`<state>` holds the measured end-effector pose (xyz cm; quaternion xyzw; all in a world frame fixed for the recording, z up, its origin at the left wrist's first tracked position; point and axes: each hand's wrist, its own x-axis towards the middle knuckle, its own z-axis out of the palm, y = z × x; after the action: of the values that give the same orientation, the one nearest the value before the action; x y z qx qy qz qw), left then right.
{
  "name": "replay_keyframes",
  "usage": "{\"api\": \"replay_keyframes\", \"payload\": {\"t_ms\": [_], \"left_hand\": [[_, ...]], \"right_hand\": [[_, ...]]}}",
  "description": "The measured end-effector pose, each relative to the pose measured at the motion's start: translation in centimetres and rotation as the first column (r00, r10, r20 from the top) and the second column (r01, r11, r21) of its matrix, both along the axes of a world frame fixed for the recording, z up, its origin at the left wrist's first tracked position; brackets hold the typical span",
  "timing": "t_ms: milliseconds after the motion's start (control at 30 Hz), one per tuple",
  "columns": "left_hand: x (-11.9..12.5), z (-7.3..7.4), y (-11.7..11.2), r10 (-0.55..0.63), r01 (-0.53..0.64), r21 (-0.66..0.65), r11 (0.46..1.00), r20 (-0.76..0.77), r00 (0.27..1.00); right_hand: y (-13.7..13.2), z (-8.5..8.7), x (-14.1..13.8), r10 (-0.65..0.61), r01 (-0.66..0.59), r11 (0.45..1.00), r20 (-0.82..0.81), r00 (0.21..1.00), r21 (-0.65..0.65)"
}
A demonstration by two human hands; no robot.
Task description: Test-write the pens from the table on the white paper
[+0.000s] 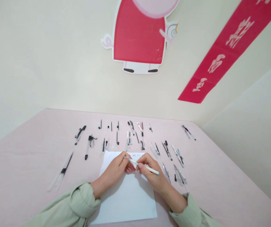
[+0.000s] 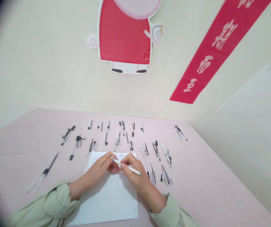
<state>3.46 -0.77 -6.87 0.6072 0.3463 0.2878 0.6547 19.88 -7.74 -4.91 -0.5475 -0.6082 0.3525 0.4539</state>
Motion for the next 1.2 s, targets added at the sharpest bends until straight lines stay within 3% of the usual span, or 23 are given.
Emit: {"api": "replay_keyframes", "payload": {"t_ms": [233, 400, 500, 667, 733, 833, 900, 933, 1000, 1100, 1200], "left_hand": [[0.2, 0.9, 0.1, 0.098, -0.094, -0.053, 0.994, 0.097, 0.99], [-0.1, 0.3, 0.8, 0.262, -0.239, -0.143, 0.96, 0.167, 0.951], [-0.1, -0.2, 1.1, 0.327, -0.295, -0.185, 0.937, 0.175, 0.929], [-0.1, 0.1, 1.0, 0.315, -0.284, -0.196, 0.939, 0.156, 0.936], [-0.1, 0.5, 0.9, 0.301, -0.27, -0.187, 0.945, 0.161, 0.94], [-0.3, 0.7, 0.7, 0.271, -0.247, -0.155, 0.956, 0.154, 0.95], [-0.3, 0.6, 0.7, 0.241, -0.223, -0.134, 0.966, 0.137, 0.961], [-0.3, 0.5, 0.8, 0.226, -0.21, -0.124, 0.97, 0.131, 0.965], [-0.2, 0.4, 0.8, 0.202, -0.189, -0.107, 0.976, 0.12, 0.972], [-0.1, 0.2, 0.9, 0.181, -0.171, -0.096, 0.981, 0.107, 0.978], [-0.1, 0.3, 0.9, 0.161, -0.152, -0.086, 0.985, 0.097, 0.982]], "right_hand": [[0.0, 0.7, 0.1, 0.05, -0.05, 0.998, -0.006, 0.999, 0.046], [0.3, 1.5, 1.4, -0.003, 0.003, 0.998, -0.002, 1.0, 0.055], [0.4, 2.1, 2.3, 0.001, -0.001, 1.0, 0.095, 0.995, -0.007], [-0.2, 3.2, 3.4, 0.047, -0.001, 0.991, 0.352, 0.935, -0.132], [-0.3, 3.4, 4.6, 0.011, 0.047, 0.991, 0.42, 0.908, -0.126], [0.4, 3.4, 8.6, -0.184, 0.219, 0.976, 0.475, 0.861, -0.018], [1.1, 3.0, 12.5, -0.364, 0.38, 0.921, 0.54, 0.759, 0.086], [1.4, 2.7, 14.7, -0.469, 0.491, 0.859, 0.603, 0.645, 0.144], [1.7, 1.9, 18.8, -0.575, 0.624, 0.76, 0.635, 0.516, 0.181], [1.6, 0.5, 23.3, -0.64, 0.768, 0.618, 0.676, 0.365, 0.17], [1.7, -1.0, 25.6, -0.636, 0.837, 0.53, 0.717, 0.287, 0.135]]}}
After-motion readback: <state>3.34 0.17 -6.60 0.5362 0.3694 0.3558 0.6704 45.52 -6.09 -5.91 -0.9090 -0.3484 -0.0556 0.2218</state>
